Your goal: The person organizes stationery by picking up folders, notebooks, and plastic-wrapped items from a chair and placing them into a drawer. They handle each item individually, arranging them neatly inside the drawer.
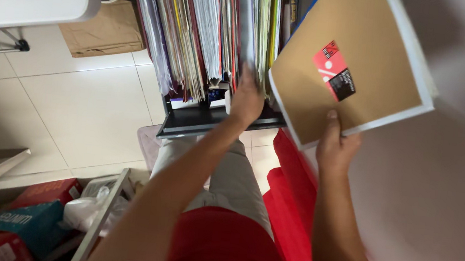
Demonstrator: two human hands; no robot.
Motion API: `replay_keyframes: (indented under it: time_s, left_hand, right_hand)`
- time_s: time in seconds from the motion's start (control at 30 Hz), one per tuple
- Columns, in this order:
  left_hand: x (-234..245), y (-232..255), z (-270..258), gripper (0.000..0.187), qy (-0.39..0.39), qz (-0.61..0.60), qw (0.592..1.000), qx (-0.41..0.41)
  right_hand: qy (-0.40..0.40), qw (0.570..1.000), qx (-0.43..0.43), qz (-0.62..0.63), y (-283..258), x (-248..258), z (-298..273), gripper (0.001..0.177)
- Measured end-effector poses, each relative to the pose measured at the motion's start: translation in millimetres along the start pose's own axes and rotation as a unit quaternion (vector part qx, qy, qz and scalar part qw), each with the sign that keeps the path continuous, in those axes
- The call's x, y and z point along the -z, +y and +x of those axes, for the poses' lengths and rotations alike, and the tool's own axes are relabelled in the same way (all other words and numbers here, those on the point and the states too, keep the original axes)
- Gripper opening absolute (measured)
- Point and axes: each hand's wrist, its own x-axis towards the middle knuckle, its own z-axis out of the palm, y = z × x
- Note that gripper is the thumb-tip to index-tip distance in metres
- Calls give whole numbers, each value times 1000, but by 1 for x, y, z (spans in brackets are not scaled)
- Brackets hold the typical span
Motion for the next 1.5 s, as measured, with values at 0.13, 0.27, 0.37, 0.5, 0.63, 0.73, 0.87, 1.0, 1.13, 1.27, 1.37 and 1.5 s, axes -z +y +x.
replay_keyframes:
  time_s: [0.13, 0.27, 0.37, 0.5, 0.63, 0.73, 0.87, 1.0, 1.13, 1.27, 1.37, 1.5]
  left_hand:
    - [-34, -35, -8, 82, 93, -93, 991, 2]
    - [-50, -35, -16, 91, 137, -126, 982, 26]
    - [-59, -24, -27, 94, 206, -46, 977, -37]
    - [-55, -24, -23, 94, 202, 22, 978, -49]
    - [-51, -41, 0, 75, 123, -11, 990, -68]
    - [-46, -53, 6, 58, 67, 18, 988, -137]
    - [-40, -59, -1, 61, 5, -8, 989, -149]
    - [-34, -64, -5, 76, -38, 34, 993, -110]
    - [-29, -64, -16, 70, -114, 182, 974, -64]
    - [-6, -62, -46, 58, -52, 175, 956, -230]
    - [33, -66, -73, 47, -11, 136, 950, -279]
    - [102, -78, -75, 47, 126, 203, 926, -294]
  right_hand:
    - [-10, 1000, -4, 5, -5, 2, 11, 16]
    - [-22, 998, -47, 18, -3, -1, 11, 15]
    - [-21, 998, -56, 31, 3, -1, 6, 16]
    - [-24, 994, -97, 32, 11, 1, 4, 16]
    - [-30, 995, -83, 54, 17, 5, 3, 18]
    - [-47, 984, -126, 115, 18, -7, 5, 20]
    - [-96, 953, -236, 165, 23, -46, 20, 28]
    - [-135, 984, 107, -45, 29, -101, 51, 37]
    - [-183, 975, 59, -113, 27, -170, 84, 42]
    - [-200, 973, 24, -111, 28, -203, 89, 63]
    - [-199, 956, 145, -162, 32, -214, 85, 57]
    - [-192, 916, 217, -278, 26, -223, 89, 45]
